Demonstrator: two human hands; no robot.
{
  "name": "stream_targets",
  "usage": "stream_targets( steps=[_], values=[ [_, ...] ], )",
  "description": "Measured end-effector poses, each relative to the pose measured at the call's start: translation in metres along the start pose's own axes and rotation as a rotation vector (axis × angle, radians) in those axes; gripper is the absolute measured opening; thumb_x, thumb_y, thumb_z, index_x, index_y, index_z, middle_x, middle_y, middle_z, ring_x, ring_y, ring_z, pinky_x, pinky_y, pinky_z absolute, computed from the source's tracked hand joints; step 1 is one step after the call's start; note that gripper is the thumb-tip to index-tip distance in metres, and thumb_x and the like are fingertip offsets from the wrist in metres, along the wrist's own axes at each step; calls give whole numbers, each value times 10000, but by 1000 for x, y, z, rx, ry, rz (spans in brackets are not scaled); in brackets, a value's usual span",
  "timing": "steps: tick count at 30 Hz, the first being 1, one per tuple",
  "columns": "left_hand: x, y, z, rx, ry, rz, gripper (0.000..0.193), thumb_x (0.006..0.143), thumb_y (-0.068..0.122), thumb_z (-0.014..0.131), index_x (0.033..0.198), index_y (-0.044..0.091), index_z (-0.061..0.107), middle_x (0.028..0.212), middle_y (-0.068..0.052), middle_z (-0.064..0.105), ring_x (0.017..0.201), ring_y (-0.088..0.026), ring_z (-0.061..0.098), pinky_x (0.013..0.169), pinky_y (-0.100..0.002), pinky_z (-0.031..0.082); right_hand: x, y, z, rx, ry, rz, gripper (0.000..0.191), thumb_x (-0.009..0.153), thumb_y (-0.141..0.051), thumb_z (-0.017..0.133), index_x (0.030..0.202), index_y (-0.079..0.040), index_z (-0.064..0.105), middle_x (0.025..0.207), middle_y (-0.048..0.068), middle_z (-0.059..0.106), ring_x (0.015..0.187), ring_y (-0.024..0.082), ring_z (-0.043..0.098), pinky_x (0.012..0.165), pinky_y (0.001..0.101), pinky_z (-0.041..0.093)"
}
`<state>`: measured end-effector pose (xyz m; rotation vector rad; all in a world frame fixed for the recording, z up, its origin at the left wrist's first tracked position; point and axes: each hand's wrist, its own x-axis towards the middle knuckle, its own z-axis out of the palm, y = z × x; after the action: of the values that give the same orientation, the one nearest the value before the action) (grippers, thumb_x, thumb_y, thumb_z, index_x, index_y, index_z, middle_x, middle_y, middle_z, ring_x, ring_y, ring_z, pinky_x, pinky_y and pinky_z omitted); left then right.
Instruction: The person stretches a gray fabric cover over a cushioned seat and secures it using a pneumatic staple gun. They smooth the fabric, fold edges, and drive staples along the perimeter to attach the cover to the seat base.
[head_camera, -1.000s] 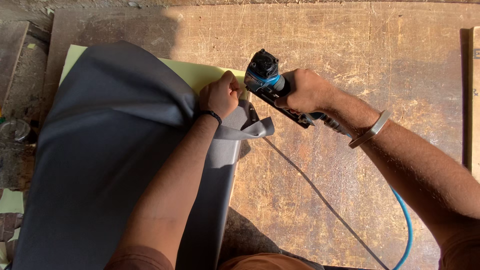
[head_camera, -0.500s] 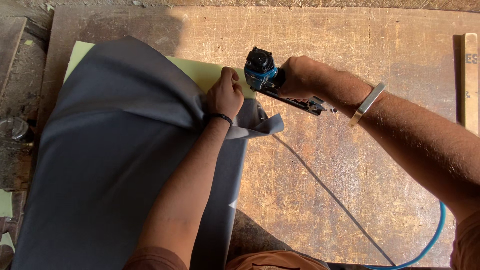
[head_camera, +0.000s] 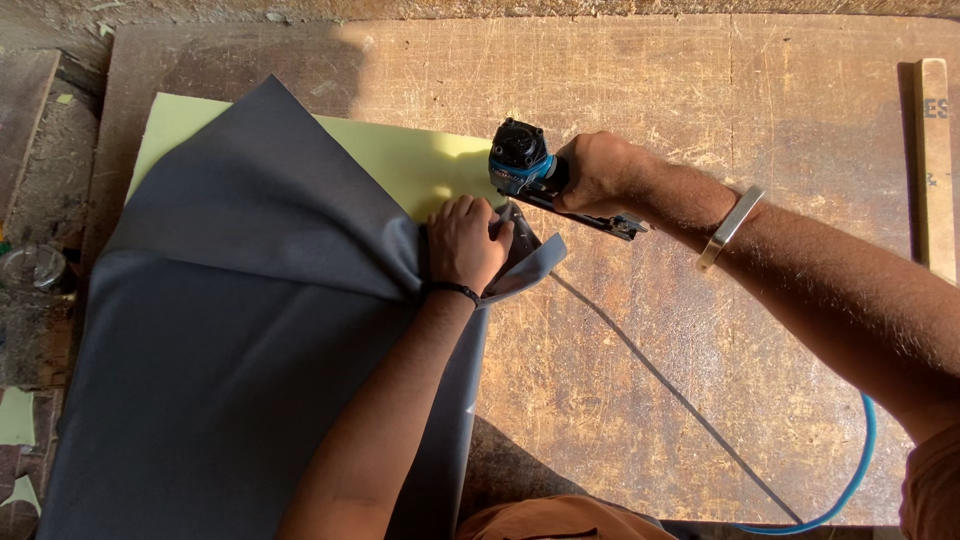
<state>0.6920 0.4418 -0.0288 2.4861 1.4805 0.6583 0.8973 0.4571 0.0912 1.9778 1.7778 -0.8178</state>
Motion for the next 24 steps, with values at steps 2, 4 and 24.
stream_targets(
  steps=[2,4,24],
  values=[
    [-2,-2,4,-21,5,10,293,807,294,833,838,118,601,877,-60,625,930,-285,617,843,-468,457,-1,-2,-1,15,-17,51,400,955,-362,691,1299,-164,638,975,156,729,870,224,730,757,374,647],
    [-5,-3,4,-44,36,8,285,799,278,843,832,118,608,876,-56,629,925,-287,620,836,-464,462,-2,-2,-2,13,-14,37,401,944,-383,713,1258,-139,668,959,132,728,865,217,729,763,381,634],
    [-5,-1,0,-141,148,10,253,774,238,843,730,136,615,836,-37,642,906,-293,629,784,-467,467,-11,6,2,137,13,-33,304,934,-276,731,1190,-114,699,891,110,737,774,205,708,732,368,612]
  ],
)
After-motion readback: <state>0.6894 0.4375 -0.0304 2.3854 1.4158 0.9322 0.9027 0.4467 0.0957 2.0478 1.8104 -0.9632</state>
